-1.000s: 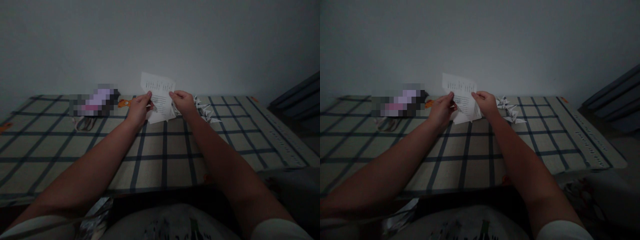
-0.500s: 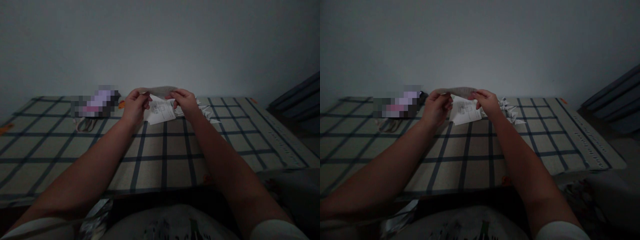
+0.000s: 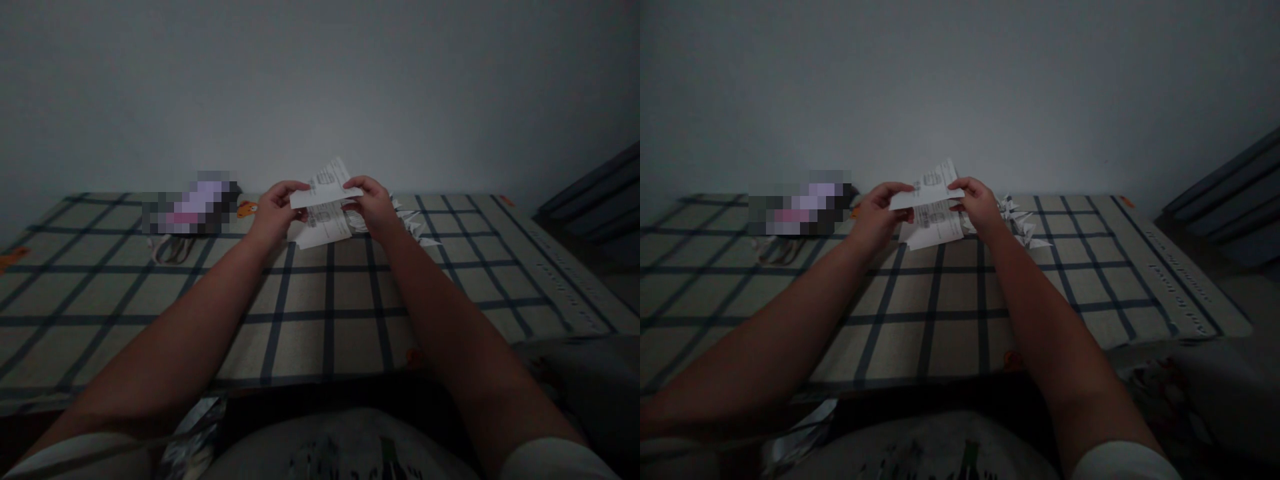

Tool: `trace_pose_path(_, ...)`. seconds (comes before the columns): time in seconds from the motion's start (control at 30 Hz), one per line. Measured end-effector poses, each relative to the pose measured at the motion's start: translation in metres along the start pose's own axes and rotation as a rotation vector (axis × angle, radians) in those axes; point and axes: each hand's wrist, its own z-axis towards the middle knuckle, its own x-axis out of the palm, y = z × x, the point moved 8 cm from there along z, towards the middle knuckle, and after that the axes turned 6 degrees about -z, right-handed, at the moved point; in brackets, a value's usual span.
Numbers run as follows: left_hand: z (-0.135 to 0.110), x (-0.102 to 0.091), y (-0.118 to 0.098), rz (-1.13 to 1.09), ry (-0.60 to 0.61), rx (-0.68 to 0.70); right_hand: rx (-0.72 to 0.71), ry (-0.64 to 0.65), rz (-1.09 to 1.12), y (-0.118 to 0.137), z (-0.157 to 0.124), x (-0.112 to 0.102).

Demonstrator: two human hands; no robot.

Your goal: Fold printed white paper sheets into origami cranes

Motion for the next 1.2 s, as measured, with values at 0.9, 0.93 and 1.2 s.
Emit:
trace_pose_path(0.9, -0.02, 0.02, 0.028, 0.104, 0.199, -0.335, 0.017, -0.123, -0.018, 0.001, -0.005, -0.006)
trace_pose_path(0.93, -0.019, 0.019, 0.027, 0.112, 0.176, -0.313, 0.028, -0.12, -0.003, 0.0, -0.004, -0.005)
trace_pose_path(1.2, -0.019, 0.017, 0.028, 0.123, 0.141, -0.298, 0.169, 0.035, 0.062, -0.021, -0.003, 0.012)
